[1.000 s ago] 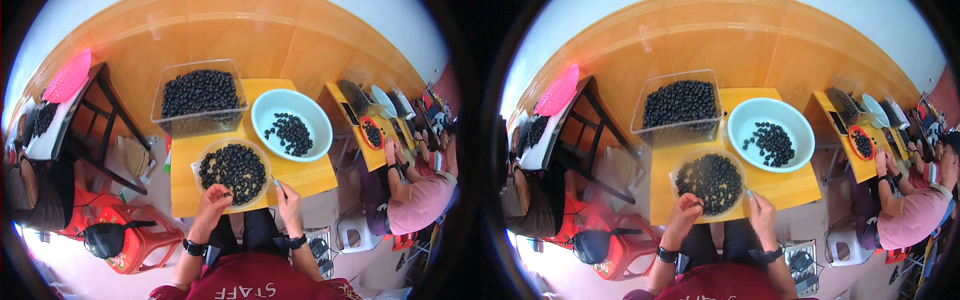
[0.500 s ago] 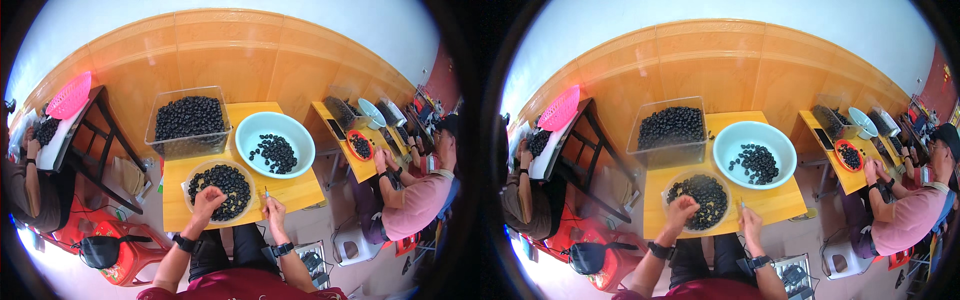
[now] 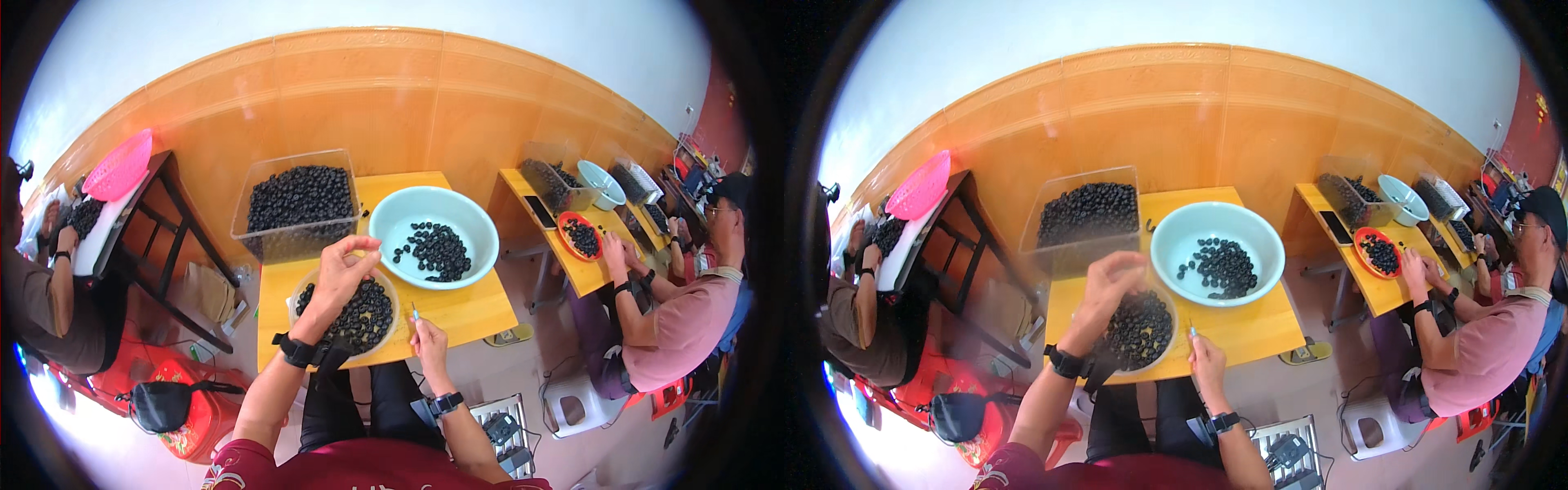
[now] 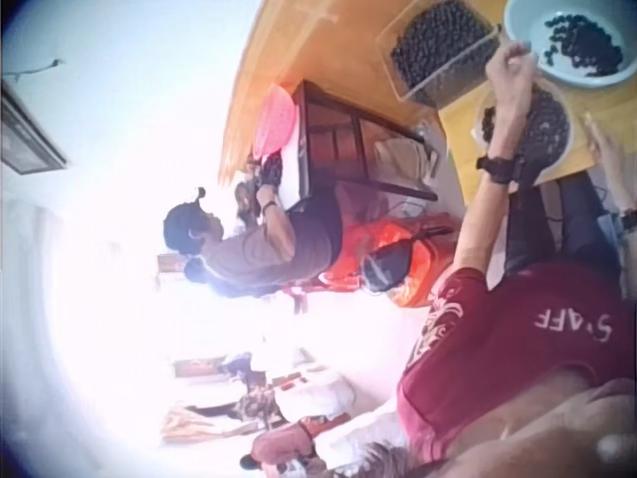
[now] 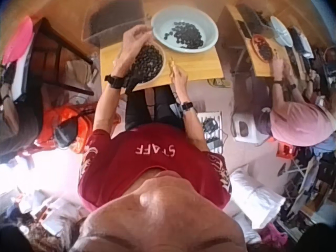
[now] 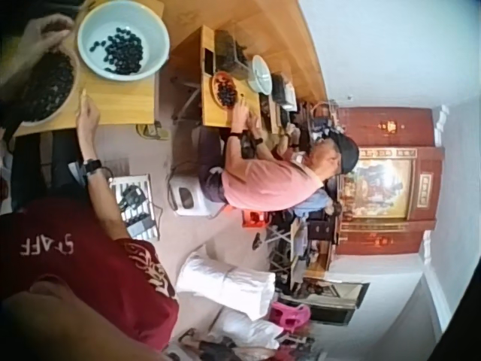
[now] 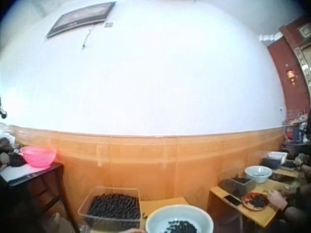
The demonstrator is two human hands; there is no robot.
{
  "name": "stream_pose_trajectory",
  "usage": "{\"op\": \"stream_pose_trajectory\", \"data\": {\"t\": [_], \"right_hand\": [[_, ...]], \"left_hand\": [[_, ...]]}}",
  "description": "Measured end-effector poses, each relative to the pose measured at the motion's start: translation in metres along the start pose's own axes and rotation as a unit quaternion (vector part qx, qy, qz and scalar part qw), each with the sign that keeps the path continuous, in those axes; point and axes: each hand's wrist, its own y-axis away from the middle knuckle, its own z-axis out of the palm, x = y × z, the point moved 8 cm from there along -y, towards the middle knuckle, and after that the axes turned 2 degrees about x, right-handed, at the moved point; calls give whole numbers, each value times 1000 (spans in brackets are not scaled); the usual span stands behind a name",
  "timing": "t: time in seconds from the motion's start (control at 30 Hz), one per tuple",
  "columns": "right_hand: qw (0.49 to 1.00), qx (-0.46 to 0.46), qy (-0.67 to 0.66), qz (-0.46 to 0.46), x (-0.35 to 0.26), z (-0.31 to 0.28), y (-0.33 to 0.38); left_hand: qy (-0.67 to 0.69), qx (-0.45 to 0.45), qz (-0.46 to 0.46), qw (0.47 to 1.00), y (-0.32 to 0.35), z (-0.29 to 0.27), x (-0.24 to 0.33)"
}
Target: Inspecting and cleaning small black plastic/rubber rings using a hand-held tool in a manufacturing environment.
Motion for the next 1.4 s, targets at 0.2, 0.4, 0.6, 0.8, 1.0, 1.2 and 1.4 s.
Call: {"op": "stream_pose_trajectory", "data": {"t": [0.2,0.4,0.6,0.8,1.0,1.2,1.4], "right_hand": [[1000,3,17,5,8,-2,-5],[1000,-2,28,5,3,0,-4],[999,-7,30,31,3,1,-5],[985,-67,159,-15,-1,17,-12],[978,-124,164,-31,4,40,-13],[976,-83,175,-101,-10,48,2],[988,-61,119,-81,-3,48,6]], "left_hand": [[-285,65,0,956,62,-68,-60],[-546,126,79,824,114,-83,-101],[-430,274,-52,859,129,-123,-149],[-374,243,-129,886,116,-142,-170],[-343,255,-48,903,116,-134,-163],[-286,294,56,910,130,-123,-130],[-285,297,57,910,129,-131,-124]]}}
